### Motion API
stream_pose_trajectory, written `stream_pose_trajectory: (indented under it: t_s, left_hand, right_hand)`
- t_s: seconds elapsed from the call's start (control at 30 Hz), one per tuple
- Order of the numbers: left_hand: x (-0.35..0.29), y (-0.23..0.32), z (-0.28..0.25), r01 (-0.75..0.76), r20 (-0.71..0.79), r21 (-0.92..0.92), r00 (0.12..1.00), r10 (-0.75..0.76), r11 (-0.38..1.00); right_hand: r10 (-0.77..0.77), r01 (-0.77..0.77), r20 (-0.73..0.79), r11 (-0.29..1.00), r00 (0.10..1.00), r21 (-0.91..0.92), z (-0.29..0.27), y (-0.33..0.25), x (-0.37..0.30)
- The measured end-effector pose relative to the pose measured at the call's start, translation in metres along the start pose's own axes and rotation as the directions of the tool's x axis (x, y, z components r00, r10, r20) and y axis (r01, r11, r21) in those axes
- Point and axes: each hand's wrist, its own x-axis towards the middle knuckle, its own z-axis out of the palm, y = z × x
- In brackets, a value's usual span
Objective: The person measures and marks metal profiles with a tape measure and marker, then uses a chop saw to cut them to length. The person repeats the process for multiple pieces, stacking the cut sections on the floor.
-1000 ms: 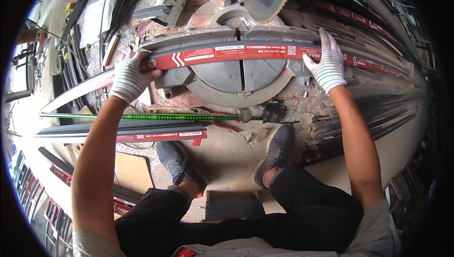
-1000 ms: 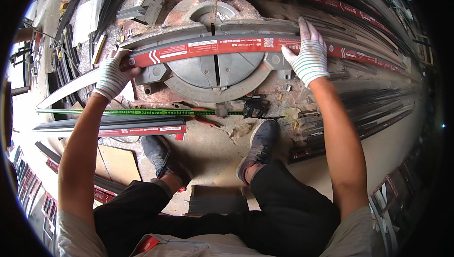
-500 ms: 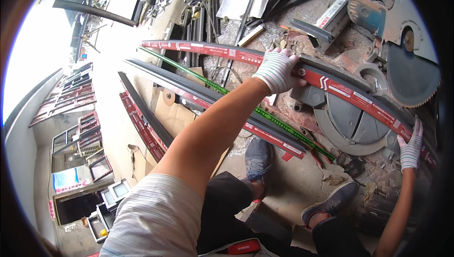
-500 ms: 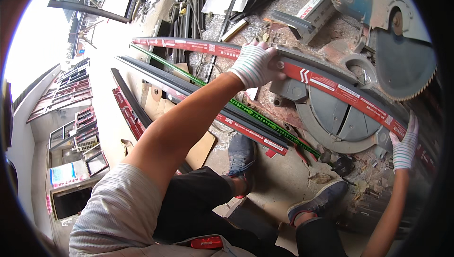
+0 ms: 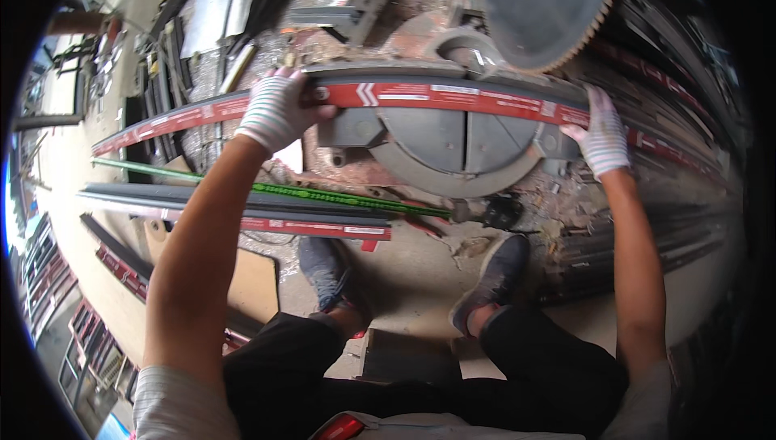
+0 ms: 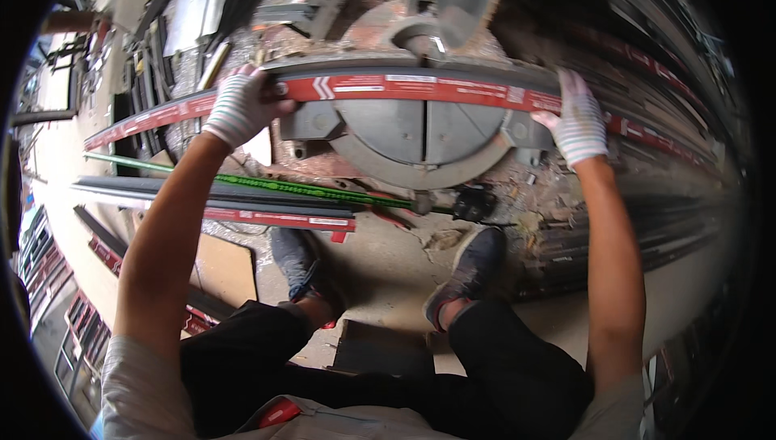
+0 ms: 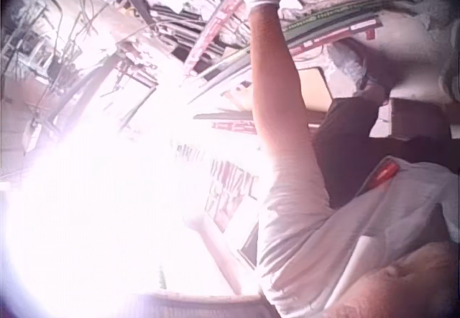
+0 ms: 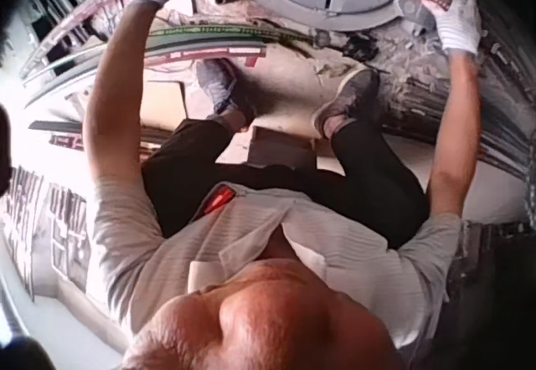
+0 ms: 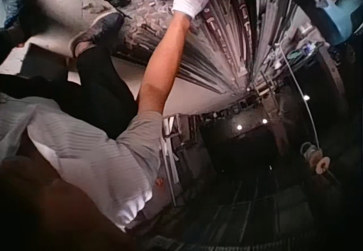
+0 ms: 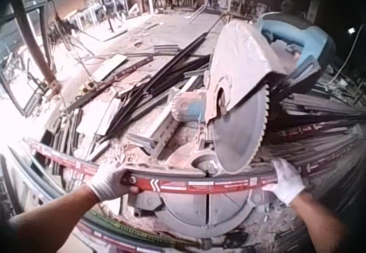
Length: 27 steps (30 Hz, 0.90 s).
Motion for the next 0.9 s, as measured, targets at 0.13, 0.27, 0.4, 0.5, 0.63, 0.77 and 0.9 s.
stream_pose_trajectory:
  t_s: [0.13,0.27,0.4,0.5,0.63,0.77,0.9]
  left_hand:
    - [0.002,0.013,-0.012,-0.015,0.016,0.178,1.0,0.012,0.984]
    - [0.002,0.015,-0.011,0.012,0.034,0.145,0.999,-0.017,0.989]
    - [0.002,0.005,-0.003,0.018,0.034,-0.121,0.999,-0.014,0.993]
    - [0.002,0.005,-0.003,0.042,0.05,-0.144,0.998,-0.035,0.989]
    - [0.004,0.021,-0.005,-0.073,-0.03,0.052,0.997,0.074,0.996]
    - [0.004,-0.011,0.006,0.058,0.045,-0.265,0.998,-0.048,0.963]
    - [0.008,-0.008,0.01,0.05,0.083,-0.111,0.996,-0.041,0.993]
  right_hand:
    - [0.015,-0.015,0.015,1.0,1.0,0.014,-0.004,-0.005,0.002]
    - [-0.005,0.004,0.028,0.999,1.0,0.05,-0.002,0.004,0.006]
    - [-0.008,0.007,0.022,0.999,1.0,0.054,-0.001,0.002,0.005]
    - [-0.011,0.01,0.023,0.999,1.0,0.045,-0.005,0.0,0.006]
    - [0.033,-0.036,0.073,0.998,0.997,0.044,-0.012,0.001,0.005]
    - [0.031,-0.033,0.04,0.998,0.999,0.05,-0.006,-0.001,0.009]
    - [0.048,-0.049,0.009,0.997,0.999,0.06,-0.003,-0.001,0.004]
